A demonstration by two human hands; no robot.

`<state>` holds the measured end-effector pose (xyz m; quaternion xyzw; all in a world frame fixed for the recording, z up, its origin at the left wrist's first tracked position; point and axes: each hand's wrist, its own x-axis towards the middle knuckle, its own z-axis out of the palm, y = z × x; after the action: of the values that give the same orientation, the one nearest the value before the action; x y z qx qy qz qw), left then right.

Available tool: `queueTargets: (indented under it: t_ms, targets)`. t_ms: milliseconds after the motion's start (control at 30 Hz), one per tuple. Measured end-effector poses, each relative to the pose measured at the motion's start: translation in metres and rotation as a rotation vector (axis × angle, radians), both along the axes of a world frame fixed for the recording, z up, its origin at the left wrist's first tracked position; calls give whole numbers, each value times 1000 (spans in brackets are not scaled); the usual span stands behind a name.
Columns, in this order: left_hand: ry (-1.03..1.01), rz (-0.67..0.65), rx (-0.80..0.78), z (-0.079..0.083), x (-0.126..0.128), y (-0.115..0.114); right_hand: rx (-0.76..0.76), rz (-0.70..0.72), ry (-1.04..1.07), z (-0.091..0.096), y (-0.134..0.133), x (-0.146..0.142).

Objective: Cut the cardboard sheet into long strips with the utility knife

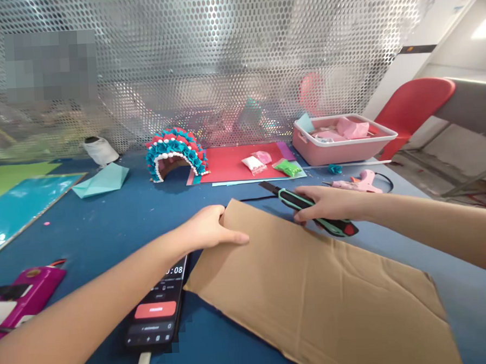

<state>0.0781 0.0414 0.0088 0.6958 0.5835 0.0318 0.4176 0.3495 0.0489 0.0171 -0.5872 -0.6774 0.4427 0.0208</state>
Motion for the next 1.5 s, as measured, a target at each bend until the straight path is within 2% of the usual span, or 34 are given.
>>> queueTargets:
  t_ms: [67, 100, 233, 333, 400, 500, 600, 700, 867, 967, 1167, 1267, 1367, 1500]
  targets:
    - [-227, 89, -127, 8, -4, 11, -109, -118, 111, -1, -1, 9]
    - [-278, 129, -128, 13, -5, 17, -148, -175, 178, -1, -2, 12]
    - [-281, 158, 6, 38, -13, 46, -154, -351, 449, 0, -8, 21]
    - [-252, 105, 121, 51, -14, 62, -97, -353, 543, 2, -15, 25]
    - [-221, 52, 168, 53, -10, 67, -24, -309, 515, 2, -19, 26]
    - [-148, -17, 224, 47, 3, 68, 163, -278, 333, 0, -23, 28]
    - [-62, -40, 315, 34, 16, 66, 294, -255, 98, -1, -24, 27]
    - [28, -2, 422, 18, 23, 68, 299, -177, -38, -1, -21, 22]
    - [149, 17, 501, -3, 21, 71, 323, -72, -103, -1, -14, 10]
    - [205, -26, 516, -8, 22, 56, 323, -31, -110, 0, -15, 2]
    - [306, -207, 568, -12, 33, -8, 290, 124, -105, -2, -25, -6]
    - [371, -254, 634, -19, 39, -33, 262, 200, -122, -7, -27, -10]
    - [395, -321, 679, -28, 43, -49, 307, 245, -159, -8, -26, -17]
    - [455, -391, 684, -34, 46, -56, 384, 357, -246, -7, -19, -27]
